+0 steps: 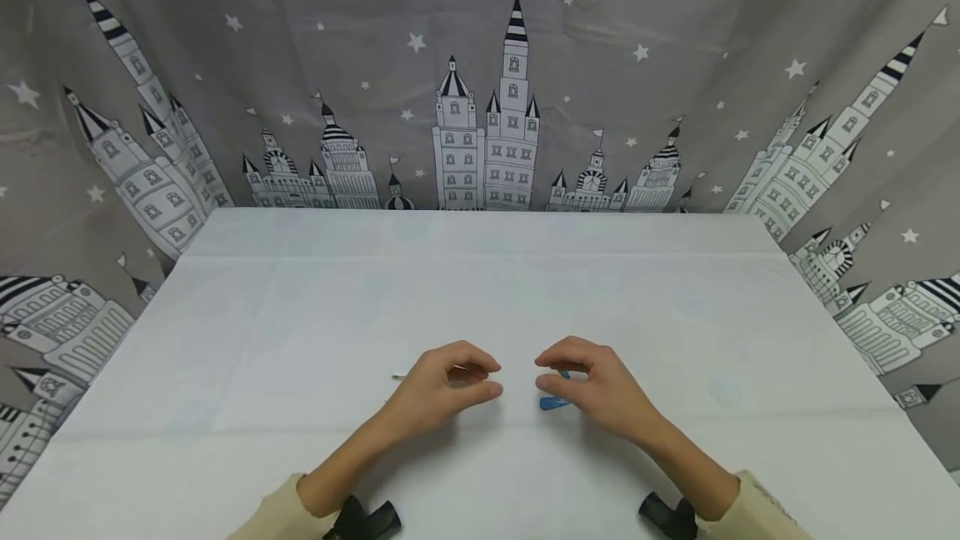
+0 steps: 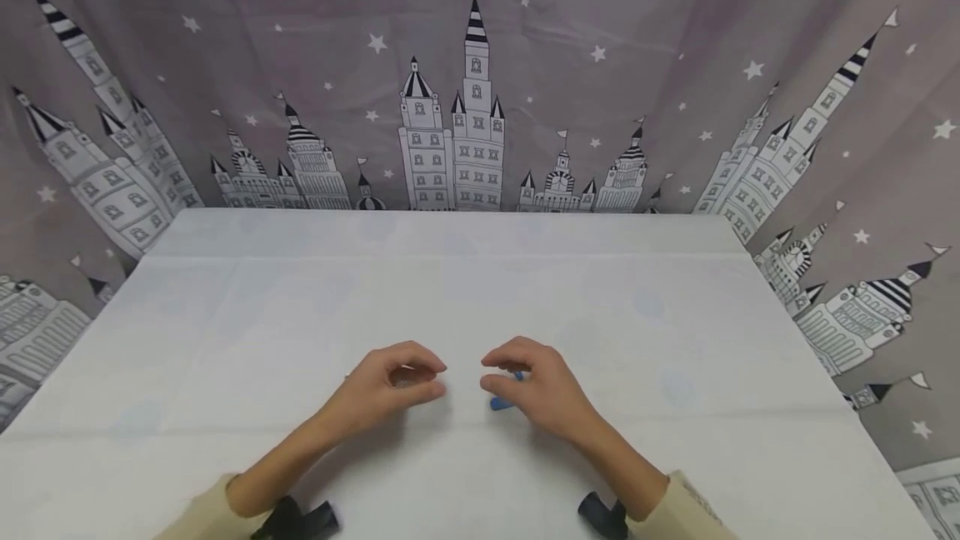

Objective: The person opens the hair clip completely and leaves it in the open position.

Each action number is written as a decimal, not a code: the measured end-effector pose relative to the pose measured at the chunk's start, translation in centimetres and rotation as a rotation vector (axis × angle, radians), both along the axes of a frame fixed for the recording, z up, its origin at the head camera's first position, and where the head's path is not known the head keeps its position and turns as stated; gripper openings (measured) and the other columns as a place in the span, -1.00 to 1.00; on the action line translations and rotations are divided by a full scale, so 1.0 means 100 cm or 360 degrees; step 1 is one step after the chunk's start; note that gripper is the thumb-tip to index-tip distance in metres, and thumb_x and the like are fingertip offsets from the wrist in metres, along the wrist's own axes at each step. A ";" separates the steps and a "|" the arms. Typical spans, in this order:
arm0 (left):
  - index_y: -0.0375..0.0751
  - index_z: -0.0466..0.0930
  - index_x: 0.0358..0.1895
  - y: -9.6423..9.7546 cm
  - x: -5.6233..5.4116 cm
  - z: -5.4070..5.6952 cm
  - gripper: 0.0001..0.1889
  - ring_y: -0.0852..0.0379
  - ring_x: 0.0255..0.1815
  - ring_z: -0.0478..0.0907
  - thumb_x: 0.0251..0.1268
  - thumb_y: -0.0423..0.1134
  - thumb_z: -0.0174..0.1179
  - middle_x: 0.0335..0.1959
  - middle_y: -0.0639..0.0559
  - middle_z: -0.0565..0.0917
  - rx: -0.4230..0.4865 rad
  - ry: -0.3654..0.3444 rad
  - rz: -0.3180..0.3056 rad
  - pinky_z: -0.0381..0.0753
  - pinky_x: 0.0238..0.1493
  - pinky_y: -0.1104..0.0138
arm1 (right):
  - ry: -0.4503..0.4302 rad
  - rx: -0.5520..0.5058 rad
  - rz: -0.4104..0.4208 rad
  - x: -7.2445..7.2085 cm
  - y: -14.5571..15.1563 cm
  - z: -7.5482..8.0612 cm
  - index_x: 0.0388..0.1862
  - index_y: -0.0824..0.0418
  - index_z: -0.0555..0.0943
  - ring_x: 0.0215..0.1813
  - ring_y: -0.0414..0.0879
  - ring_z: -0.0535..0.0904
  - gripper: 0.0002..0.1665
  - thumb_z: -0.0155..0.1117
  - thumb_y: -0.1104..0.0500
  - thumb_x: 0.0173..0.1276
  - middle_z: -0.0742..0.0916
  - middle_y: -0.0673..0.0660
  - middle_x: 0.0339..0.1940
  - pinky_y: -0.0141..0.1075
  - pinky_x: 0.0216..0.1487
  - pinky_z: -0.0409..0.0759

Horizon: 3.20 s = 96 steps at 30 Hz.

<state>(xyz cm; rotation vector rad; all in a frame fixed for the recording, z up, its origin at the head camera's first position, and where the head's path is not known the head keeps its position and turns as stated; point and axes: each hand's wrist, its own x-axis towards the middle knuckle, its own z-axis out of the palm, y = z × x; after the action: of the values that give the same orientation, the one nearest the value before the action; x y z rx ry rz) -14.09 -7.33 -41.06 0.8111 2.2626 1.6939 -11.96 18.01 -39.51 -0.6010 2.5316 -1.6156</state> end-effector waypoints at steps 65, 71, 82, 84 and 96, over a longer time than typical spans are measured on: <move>-0.07 0.79 -0.31 0.072 0.013 -0.015 -0.86 0.33 -0.46 0.36 0.01 -0.24 0.47 -0.45 0.23 0.49 -0.0714 0.0147 0.0175 0.35 -0.44 0.43 | 0.0004 0.0441 -0.0162 0.008 0.028 -0.031 -0.31 0.10 0.74 -0.16 -0.07 0.47 -0.85 0.47 0.30 0.16 0.58 -0.07 -0.27 -0.30 -0.14 0.43; -0.09 0.78 -0.27 0.073 0.013 -0.014 -0.83 0.31 -0.45 0.36 0.02 -0.24 0.48 -0.43 0.21 0.49 -0.0748 0.0203 0.0189 0.35 -0.43 0.43 | -0.0017 0.0453 -0.0171 0.007 0.028 -0.031 -0.31 0.10 0.74 -0.18 -0.06 0.45 -0.85 0.47 0.32 0.16 0.58 -0.05 -0.27 -0.31 -0.18 0.41; -0.13 0.78 -0.29 0.073 0.013 -0.014 -0.85 0.30 -0.46 0.33 0.02 -0.26 0.48 -0.41 0.17 0.48 -0.0765 0.0246 0.0222 0.33 -0.44 0.43 | -0.0004 0.0426 -0.0175 0.007 0.027 -0.031 -0.32 0.12 0.75 -0.19 -0.10 0.44 -0.83 0.45 0.36 0.16 0.56 -0.06 -0.29 -0.32 -0.19 0.41; -0.13 0.78 -0.31 0.073 0.013 -0.014 -0.86 0.30 -0.47 0.33 0.02 -0.27 0.48 -0.42 0.17 0.48 -0.0753 0.0248 0.0226 0.33 -0.44 0.44 | 0.0005 0.0417 -0.0180 0.007 0.027 -0.031 -0.33 0.12 0.76 -0.18 -0.09 0.44 -0.83 0.45 0.37 0.15 0.56 -0.05 -0.29 -0.31 -0.19 0.40; -0.12 0.76 -0.38 0.072 0.013 -0.015 -0.90 0.30 -0.49 0.34 -0.01 -0.31 0.46 -0.42 0.17 0.49 -0.0736 0.0233 0.0243 0.33 -0.45 0.43 | -0.0006 0.0416 -0.0188 0.008 0.026 -0.031 -0.35 0.10 0.75 -0.18 -0.08 0.41 -0.83 0.46 0.36 0.16 0.54 -0.05 -0.29 -0.32 -0.21 0.38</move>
<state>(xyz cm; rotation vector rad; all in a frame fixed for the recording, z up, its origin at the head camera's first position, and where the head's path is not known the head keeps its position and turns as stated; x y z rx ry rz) -12.76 -0.10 -42.57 0.6851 2.7224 1.1113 -11.19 20.62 -42.65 -0.4287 2.7585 -1.2809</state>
